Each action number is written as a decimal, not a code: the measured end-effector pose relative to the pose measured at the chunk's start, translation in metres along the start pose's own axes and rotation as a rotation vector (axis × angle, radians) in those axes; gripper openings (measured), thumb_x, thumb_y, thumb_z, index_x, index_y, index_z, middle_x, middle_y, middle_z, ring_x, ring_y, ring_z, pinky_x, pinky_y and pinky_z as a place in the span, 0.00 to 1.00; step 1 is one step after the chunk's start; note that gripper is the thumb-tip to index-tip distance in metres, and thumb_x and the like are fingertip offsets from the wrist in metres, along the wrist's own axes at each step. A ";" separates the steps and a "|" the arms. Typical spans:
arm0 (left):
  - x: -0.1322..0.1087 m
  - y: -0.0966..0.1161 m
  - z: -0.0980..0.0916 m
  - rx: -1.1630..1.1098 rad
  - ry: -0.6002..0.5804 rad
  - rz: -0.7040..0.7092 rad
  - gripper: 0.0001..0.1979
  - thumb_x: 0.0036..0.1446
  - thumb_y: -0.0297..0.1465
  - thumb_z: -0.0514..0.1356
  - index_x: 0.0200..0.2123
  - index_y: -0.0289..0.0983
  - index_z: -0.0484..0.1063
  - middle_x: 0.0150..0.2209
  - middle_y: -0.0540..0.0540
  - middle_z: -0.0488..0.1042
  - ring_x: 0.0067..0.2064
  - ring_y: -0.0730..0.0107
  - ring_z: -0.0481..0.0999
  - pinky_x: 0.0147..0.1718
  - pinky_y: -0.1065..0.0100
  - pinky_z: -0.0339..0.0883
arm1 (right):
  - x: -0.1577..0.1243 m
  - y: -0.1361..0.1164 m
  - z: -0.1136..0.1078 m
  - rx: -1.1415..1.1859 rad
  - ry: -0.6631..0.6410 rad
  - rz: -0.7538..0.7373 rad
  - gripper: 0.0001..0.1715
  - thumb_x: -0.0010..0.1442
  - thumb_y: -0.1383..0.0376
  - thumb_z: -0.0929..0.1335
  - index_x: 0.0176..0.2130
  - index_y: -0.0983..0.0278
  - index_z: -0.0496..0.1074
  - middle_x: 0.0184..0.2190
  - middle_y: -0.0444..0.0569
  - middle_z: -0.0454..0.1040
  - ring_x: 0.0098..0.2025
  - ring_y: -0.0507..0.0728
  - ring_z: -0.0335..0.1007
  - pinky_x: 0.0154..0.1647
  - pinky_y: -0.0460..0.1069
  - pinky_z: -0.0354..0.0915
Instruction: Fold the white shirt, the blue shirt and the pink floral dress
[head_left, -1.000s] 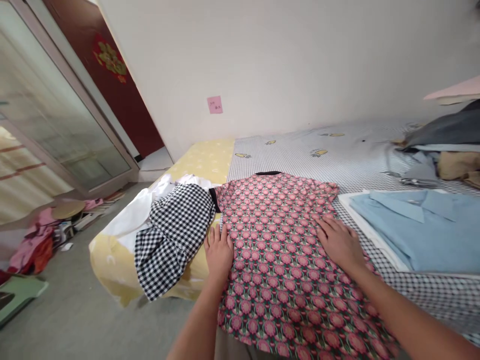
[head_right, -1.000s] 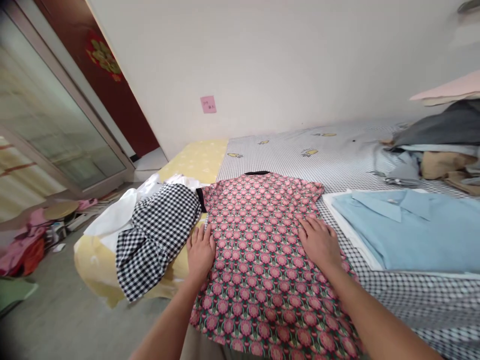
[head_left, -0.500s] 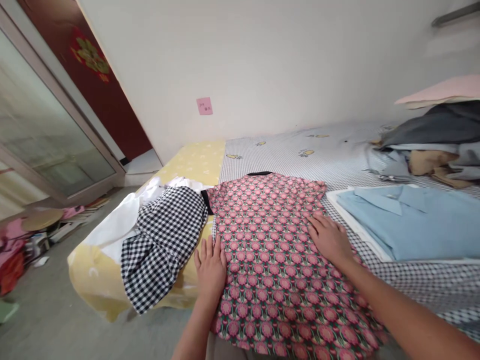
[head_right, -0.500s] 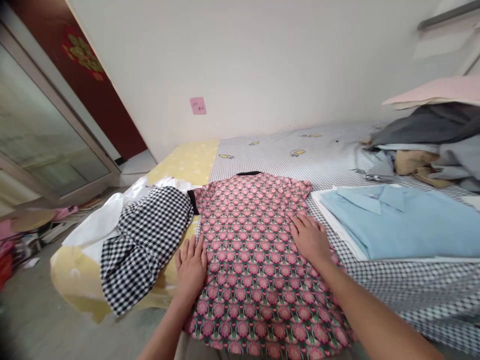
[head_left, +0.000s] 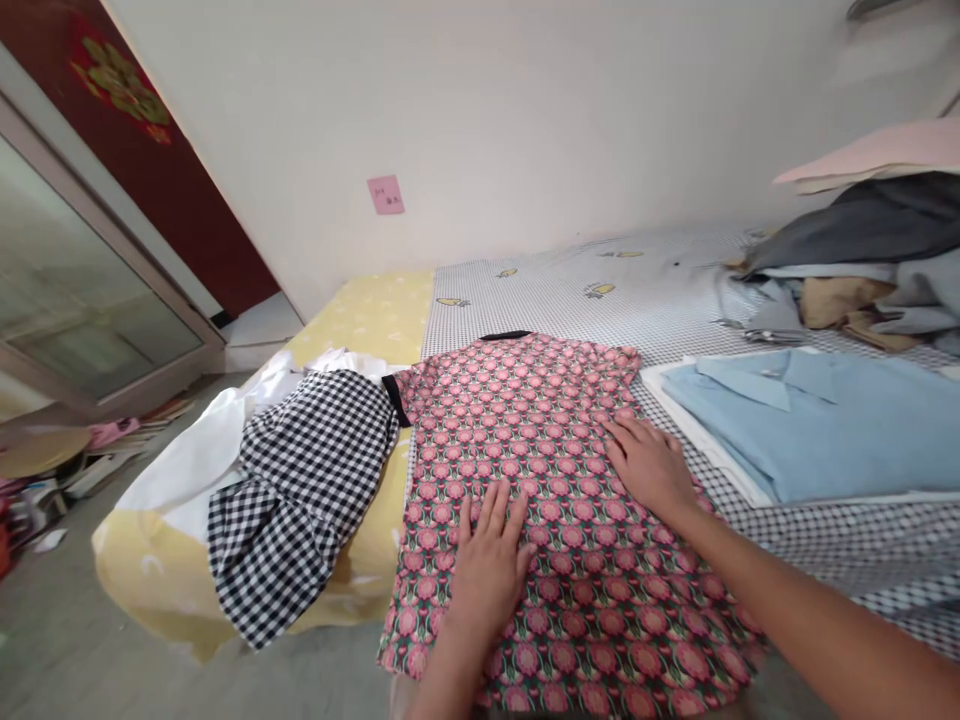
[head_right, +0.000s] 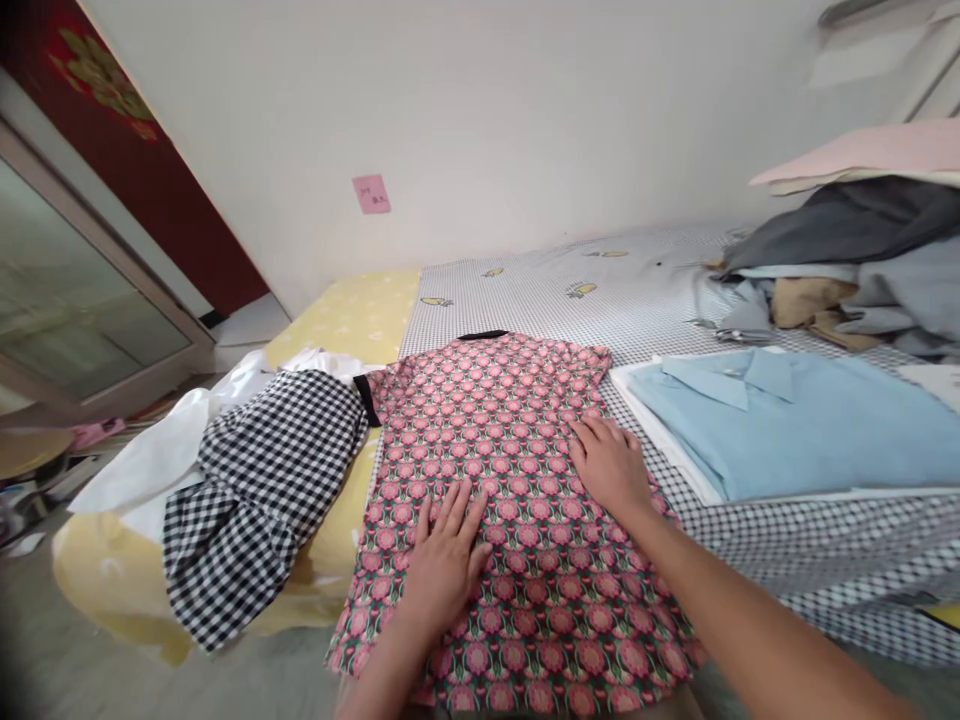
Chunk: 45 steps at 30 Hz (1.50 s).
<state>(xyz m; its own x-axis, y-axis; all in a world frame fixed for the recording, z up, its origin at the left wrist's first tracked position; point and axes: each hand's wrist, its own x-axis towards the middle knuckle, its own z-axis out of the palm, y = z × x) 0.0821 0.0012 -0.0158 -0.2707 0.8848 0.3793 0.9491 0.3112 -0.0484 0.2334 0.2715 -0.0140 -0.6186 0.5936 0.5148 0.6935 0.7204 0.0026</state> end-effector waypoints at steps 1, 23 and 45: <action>-0.002 0.001 0.005 0.000 -0.017 -0.010 0.29 0.72 0.39 0.50 0.73 0.50 0.52 0.74 0.51 0.59 0.73 0.63 0.61 0.70 0.47 0.61 | 0.000 0.000 0.000 0.000 -0.001 0.001 0.25 0.72 0.60 0.58 0.59 0.58 0.75 0.59 0.53 0.77 0.60 0.64 0.69 0.57 0.60 0.63; -0.043 -0.041 -0.005 0.096 -0.089 -0.323 0.40 0.68 0.38 0.56 0.75 0.48 0.38 0.75 0.48 0.56 0.77 0.54 0.50 0.72 0.41 0.52 | -0.001 0.002 -0.001 0.015 -0.065 0.025 0.28 0.74 0.58 0.56 0.60 0.61 0.74 0.61 0.55 0.76 0.62 0.67 0.69 0.58 0.62 0.64; -0.046 -0.039 -0.007 0.016 -0.098 -0.347 0.35 0.68 0.39 0.56 0.74 0.48 0.48 0.75 0.49 0.57 0.76 0.54 0.52 0.72 0.41 0.53 | 0.000 0.005 -0.004 0.061 -0.106 0.020 0.28 0.73 0.57 0.56 0.61 0.62 0.74 0.62 0.58 0.74 0.62 0.68 0.69 0.58 0.64 0.65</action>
<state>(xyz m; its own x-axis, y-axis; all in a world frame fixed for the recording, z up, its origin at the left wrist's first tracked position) 0.0587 -0.0543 -0.0248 -0.5915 0.7541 0.2854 0.7954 0.6038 0.0527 0.2386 0.2734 -0.0104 -0.6423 0.6408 0.4205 0.6847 0.7263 -0.0608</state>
